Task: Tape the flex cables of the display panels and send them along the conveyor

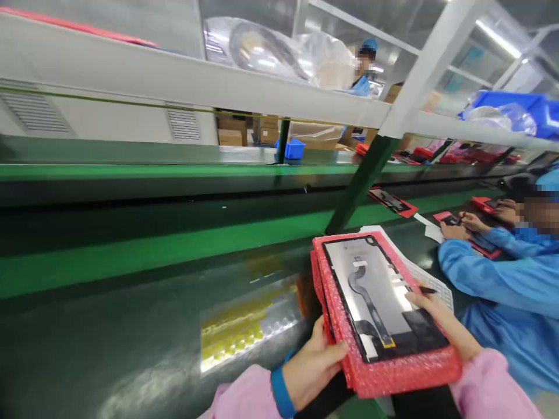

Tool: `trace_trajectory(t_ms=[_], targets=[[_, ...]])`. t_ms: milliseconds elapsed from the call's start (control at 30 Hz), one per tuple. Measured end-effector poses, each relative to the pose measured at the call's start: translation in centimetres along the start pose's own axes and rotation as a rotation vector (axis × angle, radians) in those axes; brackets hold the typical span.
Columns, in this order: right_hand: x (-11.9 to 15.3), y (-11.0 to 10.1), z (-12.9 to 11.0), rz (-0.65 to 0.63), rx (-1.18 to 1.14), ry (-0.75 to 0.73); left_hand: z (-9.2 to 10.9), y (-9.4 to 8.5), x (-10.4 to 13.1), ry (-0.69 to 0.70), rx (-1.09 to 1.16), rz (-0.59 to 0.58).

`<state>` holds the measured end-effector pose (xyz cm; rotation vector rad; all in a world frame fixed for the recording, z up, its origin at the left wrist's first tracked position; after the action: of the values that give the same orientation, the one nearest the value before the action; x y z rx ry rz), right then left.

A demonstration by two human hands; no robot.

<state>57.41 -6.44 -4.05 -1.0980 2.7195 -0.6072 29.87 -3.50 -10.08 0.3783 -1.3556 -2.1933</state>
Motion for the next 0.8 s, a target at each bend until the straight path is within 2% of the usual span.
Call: trace_trajectory(t_ms=[100,200,300,367,433,500,600,700,800], targets=[[-2.2,0.7,2.1,-0.080,-0.077,0.065,-1.4,-0.4,-2.4,-0.073,0.017,0.123],[-2.4,2.0,4.0,-0.152,-0.132,0.119,-2.2,-1.3,-3.4,-0.083,0.018,0.191],[-1.5,3.0,4.8,-0.198,-0.194,0.129,-1.9,-2.2,-2.8,-0.044,-0.027,0.234],[-0.8,3.6,4.2,-0.190,-0.223,0.092,-0.6,-2.6,-1.3,-0.010,-0.121,0.261],[-0.1,5.1,2.6,-0.192,-0.244,0.050,1.9,-2.8,0.9,0.031,-0.244,0.304],[0.9,8.4,-0.2,-0.260,-0.278,0.033,5.6,-3.0,3.9,0.111,-0.362,0.384],[3.8,16.2,-6.3,-0.444,-0.383,0.016,12.6,-2.8,9.9,0.311,-0.522,0.580],[8.6,24.7,-13.3,-0.677,-0.541,-0.040,19.4,-2.1,17.2,0.509,-0.650,0.812],[14.0,31.3,-18.1,-0.832,-0.597,-0.103,23.7,-2.1,24.5,0.631,-0.733,1.013]])
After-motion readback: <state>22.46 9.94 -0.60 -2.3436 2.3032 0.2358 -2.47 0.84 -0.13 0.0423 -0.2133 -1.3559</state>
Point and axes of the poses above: each hand's wrist, its own x-axis away from the middle knuckle, its own y-axis out of the palm, z = x × y, the point moved 6 cm from there along -x, towards the middle knuckle, and after that the axes turned 1 degree about y, right-handed, at the moved point
